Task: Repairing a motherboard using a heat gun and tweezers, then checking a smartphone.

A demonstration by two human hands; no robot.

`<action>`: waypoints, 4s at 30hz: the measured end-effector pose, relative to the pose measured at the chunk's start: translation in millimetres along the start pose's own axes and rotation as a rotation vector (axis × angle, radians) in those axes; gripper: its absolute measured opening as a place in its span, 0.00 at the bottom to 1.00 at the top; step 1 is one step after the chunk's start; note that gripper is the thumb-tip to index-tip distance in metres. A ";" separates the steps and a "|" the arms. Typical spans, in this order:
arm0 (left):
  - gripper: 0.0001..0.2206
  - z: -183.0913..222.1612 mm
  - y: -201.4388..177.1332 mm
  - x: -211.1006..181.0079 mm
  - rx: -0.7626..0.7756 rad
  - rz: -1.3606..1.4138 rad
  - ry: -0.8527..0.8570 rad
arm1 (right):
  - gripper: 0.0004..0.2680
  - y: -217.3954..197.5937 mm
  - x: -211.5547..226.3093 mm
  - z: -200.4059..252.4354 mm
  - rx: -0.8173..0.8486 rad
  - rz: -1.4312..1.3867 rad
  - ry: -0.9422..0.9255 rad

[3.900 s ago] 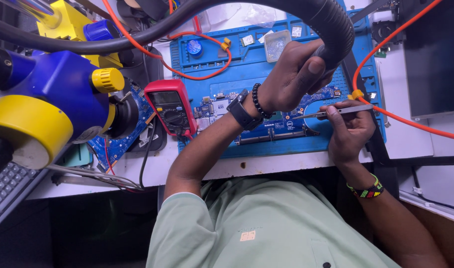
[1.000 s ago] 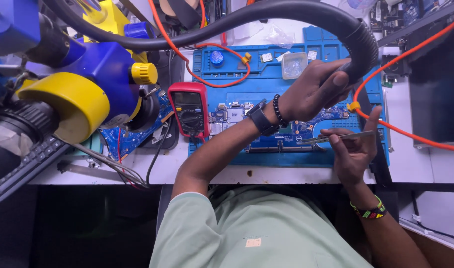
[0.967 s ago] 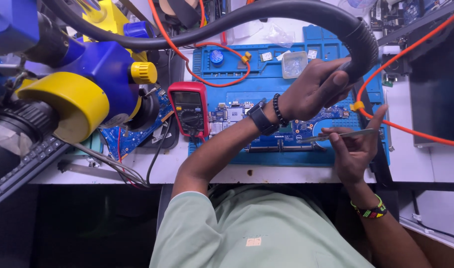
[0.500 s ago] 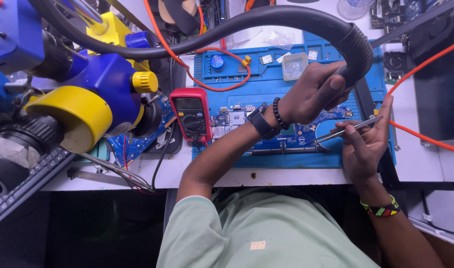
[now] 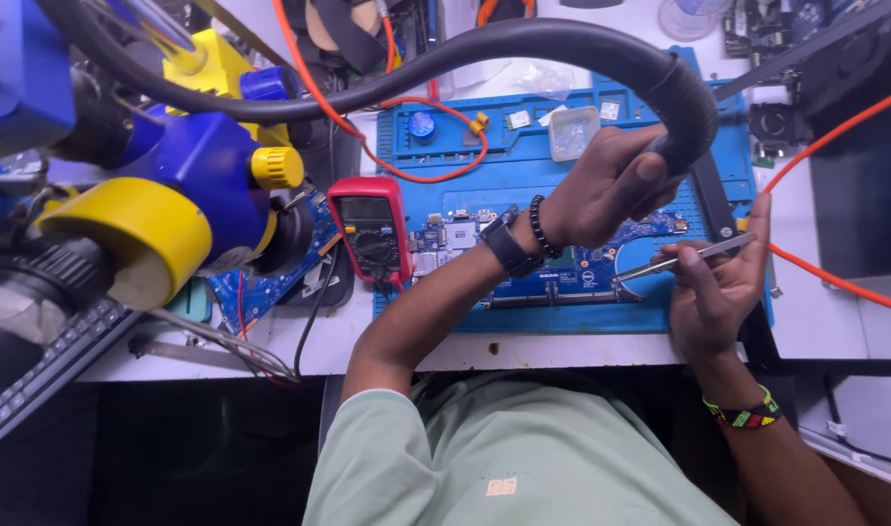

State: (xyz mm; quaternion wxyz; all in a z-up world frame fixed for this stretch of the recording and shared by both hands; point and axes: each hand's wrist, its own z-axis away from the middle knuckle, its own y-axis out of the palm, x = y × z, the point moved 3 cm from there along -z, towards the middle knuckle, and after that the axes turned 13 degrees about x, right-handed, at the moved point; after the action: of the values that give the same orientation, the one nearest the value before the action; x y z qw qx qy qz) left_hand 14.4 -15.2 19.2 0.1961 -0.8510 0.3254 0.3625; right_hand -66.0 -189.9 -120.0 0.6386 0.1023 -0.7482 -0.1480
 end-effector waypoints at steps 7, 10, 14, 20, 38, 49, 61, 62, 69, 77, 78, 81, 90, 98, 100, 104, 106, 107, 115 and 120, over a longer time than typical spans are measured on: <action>0.29 1.4 -1.7 0.7 -0.011 -0.039 0.003 | 0.39 -3.0 -4.7 -0.7 0.000 0.012 0.005; 0.28 -1.1 -0.9 -1.5 -0.009 -0.001 0.015 | 0.38 -4.7 -3.6 -0.4 -0.024 0.021 0.006; 0.30 -0.5 -1.5 1.1 0.005 -0.007 -0.012 | 0.38 -2.1 0.6 -0.7 0.003 0.021 -0.003; 0.30 0.8 -3.6 5.0 0.006 -0.040 -0.017 | 0.37 -0.8 1.7 -1.0 0.013 0.020 0.000; 0.30 -0.9 -0.3 2.9 0.019 -0.025 -0.047 | 0.36 -0.9 1.1 -0.8 0.014 0.027 -0.015; 0.30 -0.2 -0.3 5.1 0.007 -0.015 -0.027 | 0.37 -3.1 0.0 -0.5 -0.013 0.011 0.009; 0.30 -1.6 -1.9 2.1 0.014 -0.033 -0.026 | 0.35 -3.6 -0.9 -2.7 -0.010 0.033 -0.028; 0.30 -1.1 -1.3 3.0 0.016 -0.018 -0.032 | 0.36 -3.3 0.1 -1.8 -0.027 0.025 -0.003; 0.30 -1.8 -1.1 -0.3 0.032 -0.042 -0.039 | 0.37 -1.5 2.5 -1.1 -0.037 0.012 0.023; 0.29 -1.6 1.3 1.9 0.027 0.011 -0.018 | 0.36 -1.9 1.6 -0.9 -0.037 0.021 0.032; 0.29 -1.4 2.2 2.5 0.022 0.030 -0.015 | 0.36 -1.7 2.2 -0.6 -0.028 0.031 0.026; 0.30 -1.3 1.6 2.8 0.015 0.012 0.009 | 0.36 -1.3 2.4 -0.9 -0.024 0.027 0.017; 0.31 -0.3 -0.5 5.5 0.041 -0.021 0.019 | 0.37 -5.0 -2.7 -0.3 -0.040 0.001 0.025; 0.31 -0.6 -1.4 4.8 0.034 -0.044 -0.006 | 0.37 -3.8 -0.8 -0.2 -0.041 0.024 0.031; 0.30 -0.5 -1.1 4.2 0.043 -0.043 -0.006 | 0.37 -4.8 -2.0 0.3 -0.042 0.024 0.034; 0.31 -0.5 -2.2 3.9 0.031 -0.070 -0.011 | 0.38 -6.8 -4.7 -0.8 -0.031 0.016 0.024; 0.31 -0.9 -2.4 2.7 0.031 -0.087 -0.012 | 0.38 -6.9 -4.2 -0.6 -0.028 0.016 0.011; 0.31 -1.0 -2.4 3.1 0.034 -0.083 -0.011 | 0.38 -6.5 -3.5 -0.2 -0.028 0.017 0.024; 0.32 0.9 -1.7 9.5 0.053 -0.056 -0.056 | 0.36 -7.4 -2.9 0.3 -0.010 0.020 0.004; 0.31 -0.5 -0.9 7.4 0.048 -0.031 -0.049 | 0.36 -8.1 -4.1 -0.6 0.040 0.028 -0.019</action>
State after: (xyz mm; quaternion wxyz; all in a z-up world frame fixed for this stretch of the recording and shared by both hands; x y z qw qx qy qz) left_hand 19.2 -18.0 14.1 0.2301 -0.8418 0.3157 0.3724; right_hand -65.0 -196.1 -126.5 0.6315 0.1031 -0.7582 -0.1252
